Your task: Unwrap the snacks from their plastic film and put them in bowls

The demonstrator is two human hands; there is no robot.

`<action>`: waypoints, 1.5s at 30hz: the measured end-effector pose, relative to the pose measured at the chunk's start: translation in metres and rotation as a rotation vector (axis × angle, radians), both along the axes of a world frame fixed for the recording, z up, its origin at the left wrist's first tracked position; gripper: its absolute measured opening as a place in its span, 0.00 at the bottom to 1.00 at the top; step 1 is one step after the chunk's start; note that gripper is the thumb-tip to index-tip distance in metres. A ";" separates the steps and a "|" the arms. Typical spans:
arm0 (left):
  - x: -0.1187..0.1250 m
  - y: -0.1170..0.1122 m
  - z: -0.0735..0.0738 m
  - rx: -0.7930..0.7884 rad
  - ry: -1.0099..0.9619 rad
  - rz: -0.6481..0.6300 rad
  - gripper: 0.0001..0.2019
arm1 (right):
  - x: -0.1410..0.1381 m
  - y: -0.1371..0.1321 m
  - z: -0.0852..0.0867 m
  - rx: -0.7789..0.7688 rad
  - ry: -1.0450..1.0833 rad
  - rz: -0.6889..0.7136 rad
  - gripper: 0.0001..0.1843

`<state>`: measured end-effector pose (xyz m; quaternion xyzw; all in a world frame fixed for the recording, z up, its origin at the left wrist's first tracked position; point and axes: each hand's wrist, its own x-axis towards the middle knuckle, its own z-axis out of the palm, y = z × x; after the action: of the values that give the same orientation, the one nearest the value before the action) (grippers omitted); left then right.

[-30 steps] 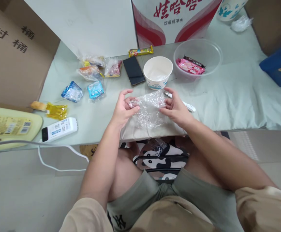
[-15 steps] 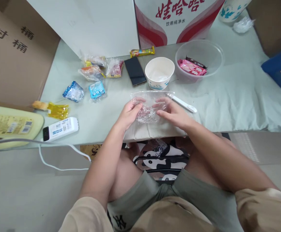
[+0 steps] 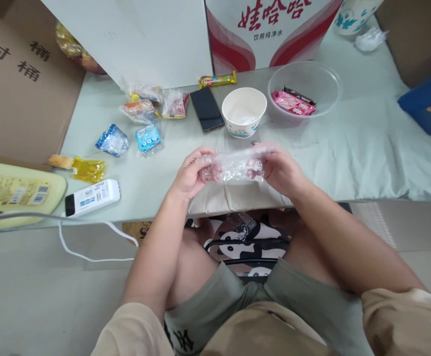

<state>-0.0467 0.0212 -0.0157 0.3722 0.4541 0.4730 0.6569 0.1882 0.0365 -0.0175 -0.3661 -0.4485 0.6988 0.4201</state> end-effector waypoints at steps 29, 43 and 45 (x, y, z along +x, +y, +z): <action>0.035 -0.002 -0.021 0.373 0.333 -0.078 0.24 | -0.018 -0.008 -0.018 0.378 -0.276 -0.015 0.20; 0.030 -0.001 -0.017 0.327 0.397 0.010 0.15 | -0.021 -0.011 -0.014 0.095 -0.178 -0.153 0.24; 0.028 0.000 -0.018 0.320 0.399 0.045 0.13 | -0.018 -0.012 -0.011 0.135 -0.203 -0.214 0.21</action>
<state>-0.0191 0.0214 -0.0332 0.5472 0.5024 0.4704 0.4763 0.1699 0.0244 -0.0280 -0.4515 -0.4927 0.5779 0.4683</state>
